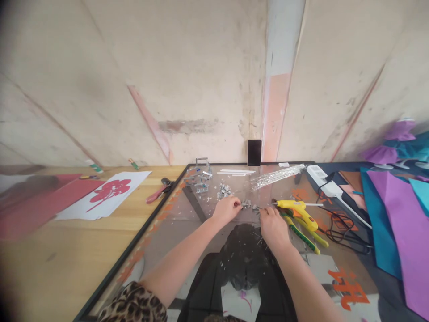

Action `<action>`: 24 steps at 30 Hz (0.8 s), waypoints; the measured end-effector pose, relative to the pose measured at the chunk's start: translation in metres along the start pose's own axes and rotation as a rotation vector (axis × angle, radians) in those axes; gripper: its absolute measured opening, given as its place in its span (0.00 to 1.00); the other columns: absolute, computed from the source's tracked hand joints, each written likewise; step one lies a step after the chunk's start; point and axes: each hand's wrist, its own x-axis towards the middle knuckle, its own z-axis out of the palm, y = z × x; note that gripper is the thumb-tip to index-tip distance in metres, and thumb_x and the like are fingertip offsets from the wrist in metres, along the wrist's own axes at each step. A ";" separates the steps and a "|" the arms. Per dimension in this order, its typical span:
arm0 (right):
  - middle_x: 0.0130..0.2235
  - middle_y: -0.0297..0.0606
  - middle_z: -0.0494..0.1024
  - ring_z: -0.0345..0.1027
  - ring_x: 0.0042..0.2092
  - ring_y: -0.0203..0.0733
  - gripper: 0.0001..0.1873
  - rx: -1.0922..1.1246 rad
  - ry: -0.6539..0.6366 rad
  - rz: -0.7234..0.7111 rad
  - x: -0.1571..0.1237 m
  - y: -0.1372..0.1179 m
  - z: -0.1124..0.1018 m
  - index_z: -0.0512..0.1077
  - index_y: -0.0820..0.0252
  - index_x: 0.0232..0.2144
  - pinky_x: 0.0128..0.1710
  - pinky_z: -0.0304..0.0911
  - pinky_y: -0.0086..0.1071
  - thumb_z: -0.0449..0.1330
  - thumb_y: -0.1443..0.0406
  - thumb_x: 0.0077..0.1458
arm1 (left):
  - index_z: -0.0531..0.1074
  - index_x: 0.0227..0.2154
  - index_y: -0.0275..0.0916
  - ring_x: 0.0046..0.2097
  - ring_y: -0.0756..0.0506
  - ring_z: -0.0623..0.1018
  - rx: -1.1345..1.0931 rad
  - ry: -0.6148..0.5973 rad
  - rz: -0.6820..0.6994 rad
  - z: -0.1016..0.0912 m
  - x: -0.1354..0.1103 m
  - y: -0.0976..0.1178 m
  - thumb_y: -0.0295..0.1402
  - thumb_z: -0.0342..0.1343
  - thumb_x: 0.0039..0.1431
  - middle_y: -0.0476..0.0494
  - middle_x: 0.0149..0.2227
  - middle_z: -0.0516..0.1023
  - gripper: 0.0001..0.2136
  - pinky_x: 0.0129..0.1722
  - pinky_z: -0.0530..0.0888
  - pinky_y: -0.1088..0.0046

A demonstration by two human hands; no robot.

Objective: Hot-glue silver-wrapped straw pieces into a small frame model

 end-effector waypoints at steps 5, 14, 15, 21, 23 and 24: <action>0.44 0.47 0.75 0.65 0.46 0.46 0.17 0.019 -0.042 -0.049 0.000 -0.002 0.002 0.74 0.60 0.43 0.49 0.58 0.37 0.49 0.70 0.56 | 0.74 0.33 0.41 0.44 0.46 0.73 0.016 0.025 -0.029 -0.003 0.014 -0.005 0.35 0.52 0.58 0.44 0.39 0.74 0.06 0.44 0.68 0.72; 0.44 0.40 0.77 0.69 0.45 0.40 0.19 0.140 -0.041 -0.064 0.004 -0.004 0.002 0.72 0.57 0.46 0.45 0.62 0.32 0.46 0.70 0.58 | 0.72 0.43 0.43 0.49 0.47 0.71 -0.025 0.036 0.085 -0.020 -0.003 0.010 0.34 0.48 0.61 0.45 0.45 0.72 0.11 0.50 0.66 0.74; 0.45 0.40 0.76 0.69 0.45 0.40 0.18 0.139 -0.035 -0.053 0.004 -0.004 0.002 0.72 0.57 0.45 0.45 0.62 0.31 0.47 0.70 0.58 | 0.73 0.40 0.44 0.47 0.48 0.72 -0.032 0.010 0.112 -0.019 -0.008 0.013 0.35 0.48 0.61 0.46 0.44 0.73 0.10 0.48 0.67 0.75; 0.38 0.40 0.76 0.69 0.40 0.40 0.14 0.071 -0.026 0.009 0.002 -0.005 0.001 0.74 0.58 0.40 0.39 0.60 0.30 0.50 0.67 0.57 | 0.77 0.30 0.43 0.38 0.45 0.76 -0.035 -0.108 0.134 -0.003 -0.023 0.028 0.40 0.54 0.54 0.45 0.35 0.76 0.09 0.39 0.71 0.72; 0.36 0.40 0.76 0.68 0.39 0.41 0.13 0.042 -0.025 0.022 0.001 -0.005 0.001 0.74 0.58 0.38 0.38 0.59 0.31 0.51 0.66 0.57 | 0.77 0.30 0.43 0.38 0.44 0.76 -0.036 -0.125 0.119 0.001 -0.022 0.034 0.41 0.56 0.52 0.44 0.34 0.77 0.10 0.39 0.72 0.71; 0.36 0.41 0.76 0.68 0.39 0.41 0.12 0.029 -0.026 0.027 0.001 -0.005 0.000 0.74 0.58 0.38 0.37 0.59 0.31 0.52 0.65 0.56 | 0.77 0.30 0.43 0.38 0.44 0.76 -0.039 -0.130 0.112 0.003 -0.020 0.036 0.42 0.56 0.51 0.43 0.34 0.77 0.10 0.39 0.72 0.71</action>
